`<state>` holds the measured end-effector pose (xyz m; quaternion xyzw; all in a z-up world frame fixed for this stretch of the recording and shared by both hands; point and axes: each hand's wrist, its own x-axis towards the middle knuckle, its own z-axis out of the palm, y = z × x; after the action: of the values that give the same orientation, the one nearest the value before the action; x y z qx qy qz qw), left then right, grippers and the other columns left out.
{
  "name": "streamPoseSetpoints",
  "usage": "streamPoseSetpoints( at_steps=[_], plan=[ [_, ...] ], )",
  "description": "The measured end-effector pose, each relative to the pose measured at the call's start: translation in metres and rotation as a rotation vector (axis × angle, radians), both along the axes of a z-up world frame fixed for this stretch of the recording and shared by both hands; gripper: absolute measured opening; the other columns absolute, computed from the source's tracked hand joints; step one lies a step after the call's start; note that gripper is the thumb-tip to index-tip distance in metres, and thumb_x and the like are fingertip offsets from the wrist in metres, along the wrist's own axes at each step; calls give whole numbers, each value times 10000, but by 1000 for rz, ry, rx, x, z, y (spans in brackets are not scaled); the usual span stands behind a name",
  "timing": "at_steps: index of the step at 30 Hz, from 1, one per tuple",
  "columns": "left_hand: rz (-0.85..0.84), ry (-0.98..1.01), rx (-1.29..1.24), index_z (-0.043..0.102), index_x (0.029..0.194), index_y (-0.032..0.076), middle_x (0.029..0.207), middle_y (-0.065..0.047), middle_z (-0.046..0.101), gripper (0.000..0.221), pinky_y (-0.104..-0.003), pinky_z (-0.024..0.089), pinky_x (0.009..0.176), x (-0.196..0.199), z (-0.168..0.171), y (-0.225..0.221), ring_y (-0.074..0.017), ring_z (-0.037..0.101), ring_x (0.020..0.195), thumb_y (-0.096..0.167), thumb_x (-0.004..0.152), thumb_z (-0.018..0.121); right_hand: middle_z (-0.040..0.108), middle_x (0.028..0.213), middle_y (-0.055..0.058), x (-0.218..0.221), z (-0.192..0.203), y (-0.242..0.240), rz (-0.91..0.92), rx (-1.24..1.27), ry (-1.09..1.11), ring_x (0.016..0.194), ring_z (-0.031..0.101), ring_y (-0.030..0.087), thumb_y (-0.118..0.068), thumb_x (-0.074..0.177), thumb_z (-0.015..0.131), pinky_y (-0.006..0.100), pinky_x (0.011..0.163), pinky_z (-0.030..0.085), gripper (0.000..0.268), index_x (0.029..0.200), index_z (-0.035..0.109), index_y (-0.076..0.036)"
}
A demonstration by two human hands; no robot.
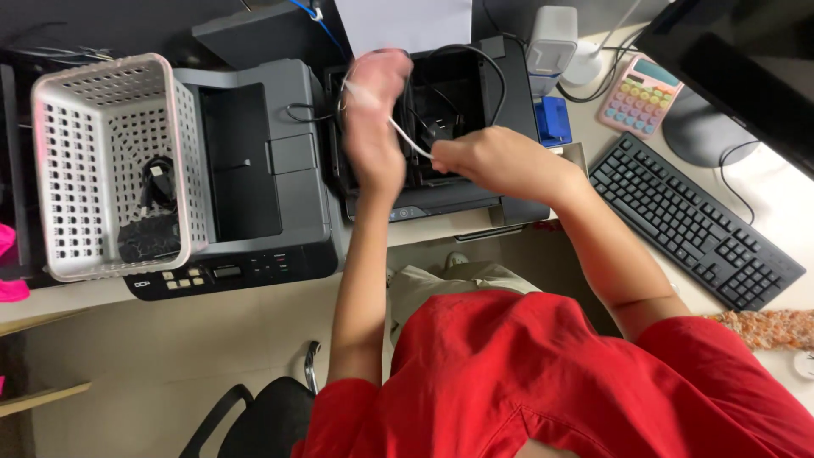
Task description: Organizing and winding power cables and adapters into a basket.
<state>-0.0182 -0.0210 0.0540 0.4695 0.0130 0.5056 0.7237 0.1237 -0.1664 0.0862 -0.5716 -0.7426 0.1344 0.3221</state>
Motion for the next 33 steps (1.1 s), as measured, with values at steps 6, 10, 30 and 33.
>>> streamPoseSetpoints(
  at_steps=[6,10,30,33],
  plan=[
    [10,529,697,590,1341,21,1151,-65,678,311,-294,563,892,-24,-23,-15,-171,661,943,216,1173,417,689,894,135,17,21,-4,-95,127,3,796,677,340,-153,1000,674,405,694,537,115,1064,700,-61],
    [-670,414,300,608,1181,44,859,-2,527,307,-259,464,722,-45,-25,-20,-134,529,776,303,1159,444,671,813,100,22,10,13,-182,190,121,733,663,274,-205,954,781,369,633,495,164,923,698,-67],
    [-397,390,120,582,1128,36,869,-8,521,372,-270,457,703,-170,-46,10,-107,512,740,378,1152,438,639,881,129,-83,9,121,196,122,156,809,654,308,-182,1000,717,401,705,526,179,949,645,-27],
    [-407,51,-64,562,1097,82,742,18,454,303,-259,394,637,-188,-35,31,-96,494,681,369,1153,485,610,875,158,-127,-24,142,115,55,153,807,627,317,-138,1048,666,411,734,526,147,982,634,-11]
  ],
)
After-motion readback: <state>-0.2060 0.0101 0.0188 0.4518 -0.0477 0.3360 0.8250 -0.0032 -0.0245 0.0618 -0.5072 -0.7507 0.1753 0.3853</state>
